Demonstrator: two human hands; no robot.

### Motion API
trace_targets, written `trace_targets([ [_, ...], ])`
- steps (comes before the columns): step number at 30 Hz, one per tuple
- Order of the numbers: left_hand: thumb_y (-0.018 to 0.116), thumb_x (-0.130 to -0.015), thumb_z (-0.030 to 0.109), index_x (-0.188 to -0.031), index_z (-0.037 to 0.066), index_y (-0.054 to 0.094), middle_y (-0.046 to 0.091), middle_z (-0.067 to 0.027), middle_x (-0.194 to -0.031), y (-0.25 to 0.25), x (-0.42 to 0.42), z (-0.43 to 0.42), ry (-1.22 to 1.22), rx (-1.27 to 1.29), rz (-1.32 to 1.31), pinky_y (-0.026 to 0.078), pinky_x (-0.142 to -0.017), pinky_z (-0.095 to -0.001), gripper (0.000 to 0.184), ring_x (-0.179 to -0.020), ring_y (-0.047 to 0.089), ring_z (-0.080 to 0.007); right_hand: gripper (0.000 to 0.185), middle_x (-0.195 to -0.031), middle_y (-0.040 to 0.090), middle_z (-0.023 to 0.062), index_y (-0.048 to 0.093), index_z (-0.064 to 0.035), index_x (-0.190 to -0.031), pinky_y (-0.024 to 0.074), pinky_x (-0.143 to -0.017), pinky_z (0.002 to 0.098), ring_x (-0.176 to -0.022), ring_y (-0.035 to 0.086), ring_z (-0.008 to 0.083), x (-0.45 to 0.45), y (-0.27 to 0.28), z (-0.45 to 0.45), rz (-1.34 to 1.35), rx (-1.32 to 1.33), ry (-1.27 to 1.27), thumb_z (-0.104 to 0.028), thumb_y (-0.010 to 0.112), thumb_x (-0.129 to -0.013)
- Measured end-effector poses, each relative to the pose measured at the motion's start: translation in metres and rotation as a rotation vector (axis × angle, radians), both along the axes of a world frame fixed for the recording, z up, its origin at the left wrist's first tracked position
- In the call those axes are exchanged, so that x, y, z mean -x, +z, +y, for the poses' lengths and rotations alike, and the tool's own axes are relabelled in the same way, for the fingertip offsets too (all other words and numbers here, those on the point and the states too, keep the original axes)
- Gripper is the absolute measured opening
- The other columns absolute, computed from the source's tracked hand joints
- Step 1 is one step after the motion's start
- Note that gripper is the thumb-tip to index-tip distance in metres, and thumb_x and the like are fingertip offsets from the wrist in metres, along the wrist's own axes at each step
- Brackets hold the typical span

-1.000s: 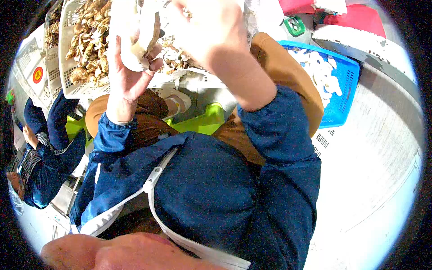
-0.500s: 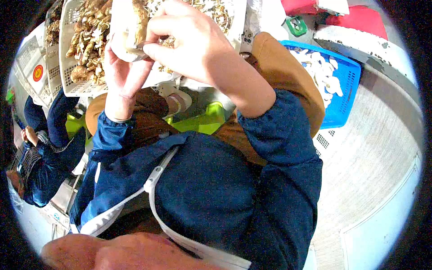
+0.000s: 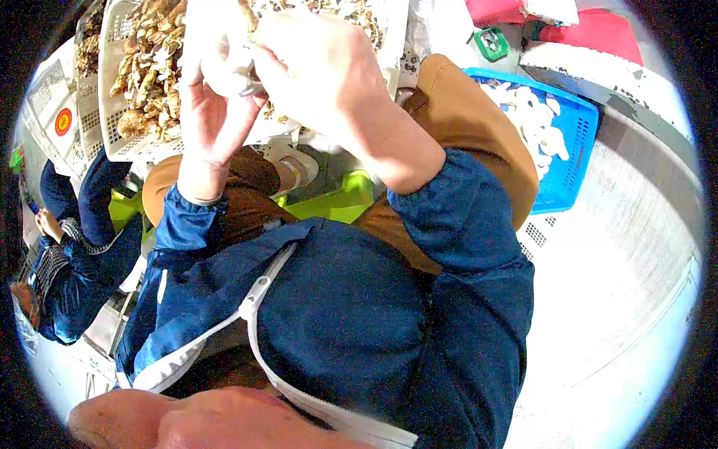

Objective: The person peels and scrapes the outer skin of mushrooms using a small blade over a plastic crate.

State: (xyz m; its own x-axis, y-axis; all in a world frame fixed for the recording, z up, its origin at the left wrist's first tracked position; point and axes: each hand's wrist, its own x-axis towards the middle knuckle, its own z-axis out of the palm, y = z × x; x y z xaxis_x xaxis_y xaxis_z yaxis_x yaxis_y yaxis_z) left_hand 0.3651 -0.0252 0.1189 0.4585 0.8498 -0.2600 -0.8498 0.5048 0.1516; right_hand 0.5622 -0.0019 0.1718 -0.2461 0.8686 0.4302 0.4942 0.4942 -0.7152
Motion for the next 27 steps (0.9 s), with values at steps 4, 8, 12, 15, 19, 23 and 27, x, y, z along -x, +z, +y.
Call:
trace_targets([
  [4,0.055,-0.100,0.049,-0.144,0.009,0.051,0.061,-0.0140,-0.135,-0.010,0.006,-0.001,-0.044,-0.012,-0.066,0.047,-0.100,-0.0452,0.060,-0.114,0.059,-0.0302,0.006,-0.092,0.072,0.0131,0.068,-0.0030,-0.092,0.0573,-0.074,0.0339,-0.082,0.071,0.0228,-0.005,0.033,0.000,0.176,0.495,-0.083,-0.007,0.064,-0.092],
  [8,0.055,-0.099,0.056,-0.138,0.011,0.055,0.064,-0.0117,-0.125,0.005,0.002,0.003,-0.065,-0.025,0.050,0.051,-0.088,-0.0461,0.060,-0.102,0.061,-0.0283,0.007,-0.090,0.071,0.0148,0.068,-0.0015,-0.095,0.0564,-0.073,0.0344,-0.081,0.070,0.0252,-0.006,0.029,0.001,0.110,0.425,-0.013,-0.003,0.063,-0.090],
  [12,0.056,-0.096,0.063,-0.134,0.010,0.056,0.063,-0.0120,-0.120,0.011,0.002,-0.001,-0.050,0.092,0.193,0.047,-0.078,-0.0423,0.065,-0.092,0.057,-0.0259,0.007,-0.088,0.070,0.0165,0.067,0.0019,-0.093,0.0552,-0.073,0.0366,-0.081,0.070,0.0270,-0.023,0.013,0.018,0.069,0.019,-0.083,0.000,0.064,-0.087],
  [15,0.056,-0.095,0.060,-0.132,0.006,0.056,0.061,-0.0127,-0.117,0.023,-0.002,-0.002,-0.062,0.168,0.286,0.041,-0.071,-0.0358,0.065,-0.086,0.050,-0.0235,0.006,-0.086,0.069,0.0157,0.068,0.0013,-0.092,0.0542,-0.076,0.0362,-0.081,0.068,0.0272,-0.040,0.014,0.036,0.002,-0.171,-0.205,-0.001,0.064,-0.087],
  [19,0.052,-0.097,0.054,-0.131,0.001,0.053,0.059,-0.0144,-0.115,0.020,0.003,0.001,-0.057,0.136,0.130,0.040,-0.070,-0.0334,0.064,-0.083,0.047,-0.0212,0.006,-0.088,0.068,0.0140,0.068,0.0000,-0.090,0.0530,-0.079,0.0350,-0.085,0.066,0.0264,-0.047,0.038,0.035,-0.008,0.069,-0.304,-0.004,0.066,-0.087],
  [23,0.050,-0.099,0.054,-0.134,-0.002,0.052,0.061,-0.0137,-0.115,0.021,-0.004,0.003,-0.024,0.118,0.096,0.042,-0.077,-0.0346,0.066,-0.088,0.051,-0.0220,0.008,-0.095,0.062,0.0125,0.066,0.0008,-0.088,0.0521,-0.079,0.0357,-0.090,0.063,0.0253,-0.033,0.014,0.022,0.014,0.241,0.029,-0.007,0.066,-0.087],
  [27,0.049,-0.100,0.054,-0.140,0.003,0.051,0.061,-0.0137,-0.130,0.022,-0.011,0.001,0.008,0.117,0.112,0.045,-0.098,-0.0420,0.065,-0.113,0.058,-0.0253,0.011,-0.094,0.060,0.0126,0.066,0.0020,-0.085,0.0540,-0.073,0.0345,-0.084,0.062,0.0229,-0.005,0.015,0.001,0.101,0.296,0.258,-0.009,0.068,-0.088],
])
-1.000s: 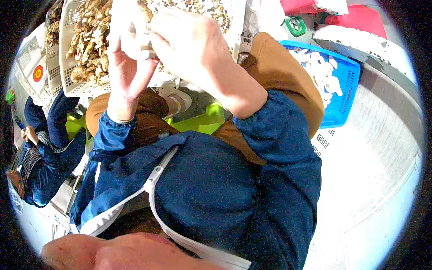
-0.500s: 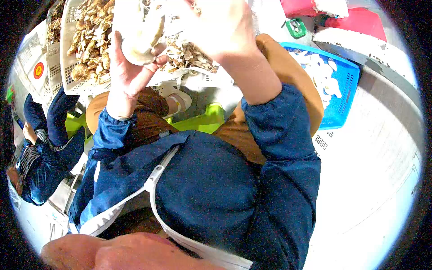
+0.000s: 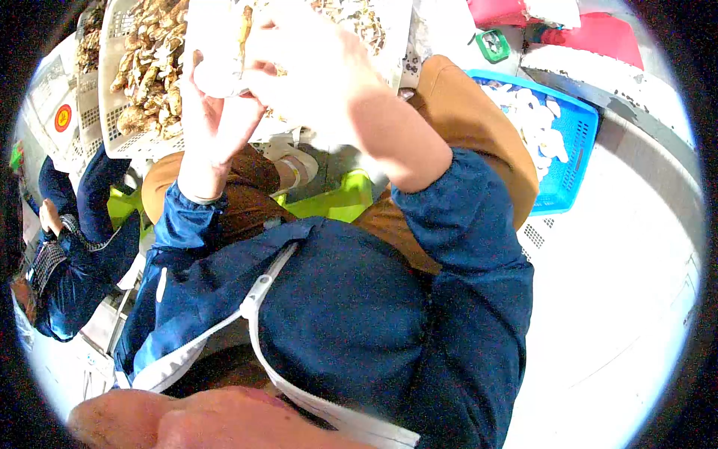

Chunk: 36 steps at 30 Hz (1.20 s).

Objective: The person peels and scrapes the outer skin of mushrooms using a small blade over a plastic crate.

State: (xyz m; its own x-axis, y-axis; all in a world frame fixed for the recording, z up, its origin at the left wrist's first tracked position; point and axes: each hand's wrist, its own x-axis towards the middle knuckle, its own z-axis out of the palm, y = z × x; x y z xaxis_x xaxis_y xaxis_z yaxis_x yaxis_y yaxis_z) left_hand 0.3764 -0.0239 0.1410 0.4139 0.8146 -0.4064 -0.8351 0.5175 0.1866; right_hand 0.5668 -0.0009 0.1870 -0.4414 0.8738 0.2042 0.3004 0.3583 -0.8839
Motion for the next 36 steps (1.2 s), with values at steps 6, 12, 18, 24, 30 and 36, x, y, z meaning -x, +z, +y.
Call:
trace_targets([
  [6,0.048,-0.100,0.055,-0.143,0.009,0.052,0.060,-0.0107,-0.139,-0.011,0.002,-0.004,-0.061,-0.065,-0.112,0.039,-0.112,-0.0466,0.063,-0.127,0.056,-0.0260,0.011,-0.100,0.066,0.0147,0.070,0.0032,-0.092,0.0567,-0.072,0.0324,-0.081,0.065,0.0238,0.002,-0.010,-0.001,0.055,-0.016,0.001,-0.007,0.065,-0.091],
  [12,0.049,-0.100,0.056,-0.139,0.010,0.054,0.065,-0.0083,-0.130,-0.012,0.003,-0.004,-0.058,-0.058,-0.046,0.044,-0.102,-0.0441,0.060,-0.119,0.060,-0.0247,0.015,-0.087,0.066,0.0102,0.068,-0.0085,-0.094,0.0565,-0.073,0.0417,-0.082,0.067,0.0312,0.004,-0.024,-0.006,-0.104,-0.229,-0.175,-0.022,0.063,-0.091],
  [18,0.048,-0.100,0.053,-0.133,0.003,0.054,0.061,-0.0110,-0.114,0.000,0.000,-0.007,-0.066,0.003,-0.030,0.045,-0.082,-0.0385,0.061,-0.096,0.054,-0.0259,0.010,-0.096,0.069,0.0161,0.070,0.0020,-0.094,0.0574,-0.074,0.0334,-0.084,0.068,0.0252,-0.008,-0.008,0.007,-0.129,-0.039,-0.348,-0.006,0.063,-0.092],
  [24,0.043,-0.100,0.052,-0.130,-0.003,0.053,0.057,-0.0132,-0.105,-0.001,0.005,-0.004,-0.073,0.077,-0.224,0.040,-0.067,-0.0329,0.063,-0.085,0.046,-0.0234,0.005,-0.085,0.067,0.0175,0.064,0.0036,-0.087,0.0523,-0.074,0.0351,-0.082,0.068,0.0287,-0.031,-0.004,0.031,-0.094,-0.360,-0.549,-0.001,0.065,-0.087],
  [30,0.043,-0.103,0.048,-0.134,-0.003,0.051,0.058,-0.0149,-0.108,-0.002,0.006,-0.005,-0.049,0.023,-0.279,0.039,-0.060,-0.0274,0.060,-0.079,0.044,-0.0195,0.006,-0.085,0.066,0.0144,0.065,0.0034,-0.091,0.0519,-0.078,0.0325,-0.083,0.066,0.0231,-0.038,0.018,0.031,-0.139,-0.240,-0.614,-0.001,0.064,-0.088],
  [36,0.039,-0.105,0.046,-0.138,-0.001,0.049,0.062,-0.0171,-0.120,-0.009,0.004,-0.007,-0.021,-0.072,-0.064,0.048,-0.071,-0.0324,0.059,-0.094,0.057,-0.0238,0.010,-0.102,0.068,0.0128,0.067,-0.0016,-0.093,0.0540,-0.082,0.0351,-0.096,0.067,0.0268,-0.006,0.011,0.002,0.058,-0.132,-0.073,-0.011,0.065,-0.091],
])
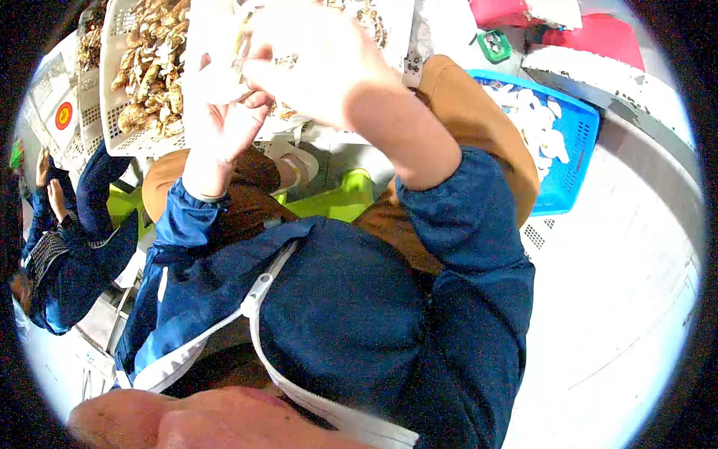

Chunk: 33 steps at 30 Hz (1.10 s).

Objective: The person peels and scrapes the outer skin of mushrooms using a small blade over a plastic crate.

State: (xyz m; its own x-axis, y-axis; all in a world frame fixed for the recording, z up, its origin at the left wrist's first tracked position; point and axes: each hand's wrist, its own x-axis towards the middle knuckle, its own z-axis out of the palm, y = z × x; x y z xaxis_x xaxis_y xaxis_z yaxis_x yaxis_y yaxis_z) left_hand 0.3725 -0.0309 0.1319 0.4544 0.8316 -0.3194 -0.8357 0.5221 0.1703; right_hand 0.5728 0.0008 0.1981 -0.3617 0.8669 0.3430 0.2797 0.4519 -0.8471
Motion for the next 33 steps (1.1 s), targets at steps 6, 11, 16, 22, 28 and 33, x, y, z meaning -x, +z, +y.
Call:
trace_targets([
  [6,0.032,-0.104,0.057,-0.142,0.004,0.048,0.061,-0.0146,-0.133,0.008,-0.006,-0.003,-0.027,0.084,0.019,0.049,-0.090,-0.0446,0.068,-0.110,0.062,-0.0311,0.012,-0.088,0.061,0.0104,0.067,-0.0087,-0.094,0.0548,-0.072,0.0419,-0.083,0.064,0.0318,0.007,-0.026,-0.005,-0.010,-0.057,-0.014,-0.018,0.066,-0.087],
  [11,0.033,-0.103,0.060,-0.141,0.005,0.049,0.062,-0.0142,-0.130,-0.019,0.005,-0.007,-0.073,0.018,-0.150,0.049,-0.090,-0.0467,0.069,-0.111,0.061,-0.0354,0.013,-0.082,0.062,0.0114,0.070,-0.0118,-0.098,0.0551,-0.070,0.0427,-0.080,0.064,0.0338,0.011,-0.023,-0.006,-0.020,-0.030,-0.075,-0.016,0.065,-0.087],
  [16,0.039,-0.104,0.053,-0.136,0.002,0.052,0.062,-0.0172,-0.112,0.003,-0.003,-0.006,-0.058,0.131,0.033,0.042,-0.059,-0.0277,0.061,-0.074,0.046,-0.0178,0.009,-0.086,0.068,0.0100,0.070,-0.0067,-0.097,0.0545,-0.072,0.0366,-0.082,0.067,0.0270,0.004,-0.027,0.007,-0.237,-0.084,-0.294,-0.012,0.067,-0.089],
  [22,0.038,-0.104,0.052,-0.137,0.000,0.050,0.058,-0.0167,-0.114,-0.006,0.005,0.000,-0.111,0.027,-0.174,0.036,-0.052,-0.0256,0.063,-0.073,0.043,-0.0178,0.008,-0.095,0.070,0.0153,0.066,0.0024,-0.091,0.0540,-0.080,0.0330,-0.086,0.067,0.0224,-0.020,0.008,0.022,-0.098,0.071,-0.408,-0.005,0.066,-0.090],
  [28,0.035,-0.103,0.053,-0.137,0.004,0.051,0.061,-0.0152,-0.120,-0.005,0.003,-0.002,-0.071,0.055,-0.021,0.046,-0.067,-0.0343,0.061,-0.084,0.056,-0.0268,0.010,-0.106,0.069,0.0162,0.066,-0.0002,-0.084,0.0555,-0.080,0.0354,-0.101,0.067,0.0289,-0.008,-0.015,0.012,0.023,0.107,0.115,-0.009,0.070,-0.087],
  [33,0.035,-0.103,0.056,-0.136,0.007,0.052,0.061,-0.0147,-0.124,-0.005,0.003,-0.006,-0.033,0.091,0.092,0.051,-0.077,-0.0392,0.062,-0.095,0.064,-0.0341,0.010,-0.106,0.070,0.0167,0.066,0.0008,-0.086,0.0563,-0.079,0.0361,-0.091,0.070,0.0305,-0.005,-0.007,0.007,-0.009,0.211,0.056,-0.009,0.070,-0.087],
])
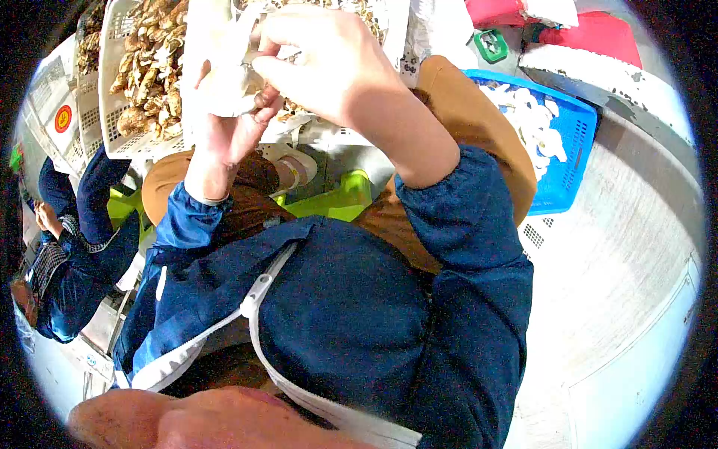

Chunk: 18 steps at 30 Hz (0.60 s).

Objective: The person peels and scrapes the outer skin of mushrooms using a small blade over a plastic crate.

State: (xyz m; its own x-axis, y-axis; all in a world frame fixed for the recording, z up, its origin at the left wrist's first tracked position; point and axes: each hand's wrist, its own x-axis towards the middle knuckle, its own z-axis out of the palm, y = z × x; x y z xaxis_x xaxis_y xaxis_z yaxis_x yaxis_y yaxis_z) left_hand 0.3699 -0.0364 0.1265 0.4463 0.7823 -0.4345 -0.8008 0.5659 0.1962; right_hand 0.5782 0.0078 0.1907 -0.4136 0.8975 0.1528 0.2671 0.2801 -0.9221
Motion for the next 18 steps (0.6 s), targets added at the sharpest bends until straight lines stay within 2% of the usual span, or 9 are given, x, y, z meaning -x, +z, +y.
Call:
trace_targets([
  [3,0.036,-0.103,0.057,-0.135,0.006,0.053,0.061,-0.0151,-0.118,0.019,-0.008,0.002,0.020,0.106,0.181,0.049,-0.073,-0.0383,0.062,-0.090,0.062,-0.0324,0.008,-0.100,0.072,0.0163,0.067,0.0007,-0.087,0.0562,-0.079,0.0356,-0.087,0.070,0.0284,0.003,0.010,-0.003,0.017,0.127,-0.073,-0.007,0.068,-0.088],
  [6,0.036,-0.103,0.057,-0.133,0.006,0.054,0.059,-0.0153,-0.111,-0.003,-0.001,0.003,-0.142,-0.088,-0.265,0.043,-0.067,-0.0350,0.062,-0.082,0.054,-0.0289,0.007,-0.095,0.073,0.0153,0.067,0.0009,-0.089,0.0557,-0.078,0.0335,-0.086,0.071,0.0244,0.004,0.019,-0.002,0.020,0.329,-0.174,-0.006,0.066,-0.089],
  [9,0.038,-0.104,0.056,-0.133,0.002,0.051,0.060,-0.0165,-0.114,0.012,-0.006,0.000,-0.053,0.046,-0.108,0.035,-0.048,-0.0241,0.063,-0.066,0.041,-0.0166,0.007,-0.090,0.072,0.0134,0.067,0.0014,-0.090,0.0551,-0.077,0.0313,-0.084,0.070,0.0205,0.003,-0.002,0.006,-0.005,-0.038,-0.383,-0.005,0.066,-0.089],
  [10,0.038,-0.103,0.056,-0.133,0.001,0.051,0.059,-0.0166,-0.116,0.011,-0.004,0.000,-0.049,0.050,-0.105,0.035,-0.048,-0.0244,0.063,-0.066,0.041,-0.0164,0.007,-0.087,0.070,0.0120,0.066,0.0022,-0.089,0.0543,-0.077,0.0301,-0.080,0.068,0.0193,-0.004,0.008,0.007,-0.127,-0.087,-0.426,-0.004,0.066,-0.089],
  [13,0.039,-0.104,0.055,-0.132,0.001,0.051,0.058,-0.0167,-0.119,0.008,-0.003,0.001,-0.033,0.050,-0.093,0.035,-0.049,-0.0250,0.062,-0.067,0.042,-0.0162,0.006,-0.094,0.068,0.0124,0.066,0.0016,-0.088,0.0544,-0.076,0.0306,-0.080,0.067,0.0206,-0.006,0.014,0.010,-0.080,-0.059,-0.475,-0.004,0.066,-0.089],
  [15,0.038,-0.104,0.054,-0.131,0.001,0.051,0.059,-0.0164,-0.116,0.011,-0.004,0.001,-0.023,0.036,-0.075,0.035,-0.049,-0.0253,0.061,-0.067,0.043,-0.0167,0.008,-0.117,0.063,0.0182,0.067,0.0000,-0.088,0.0546,-0.079,0.0302,-0.083,0.067,0.0197,-0.007,0.015,0.011,0.008,0.273,-0.320,-0.008,0.068,-0.091],
  [16,0.037,-0.104,0.053,-0.132,0.002,0.052,0.059,-0.0158,-0.114,0.007,-0.002,0.002,-0.053,-0.016,-0.135,0.037,-0.053,-0.0278,0.060,-0.071,0.045,-0.0197,0.009,-0.128,0.060,0.0210,0.067,-0.0008,-0.088,0.0548,-0.080,0.0300,-0.084,0.067,0.0192,-0.008,0.015,0.011,0.052,0.437,-0.240,-0.009,0.069,-0.091],
  [18,0.034,-0.104,0.053,-0.133,0.006,0.054,0.059,-0.0144,-0.109,-0.003,0.005,0.006,-0.109,-0.120,-0.258,0.041,-0.062,-0.0326,0.059,-0.080,0.049,-0.0256,0.010,-0.150,0.048,0.0285,0.069,-0.0025,-0.090,0.0543,-0.080,0.0266,-0.085,0.066,0.0159,-0.009,0.005,0.011,0.161,0.453,-0.062,-0.012,0.071,-0.093],
])
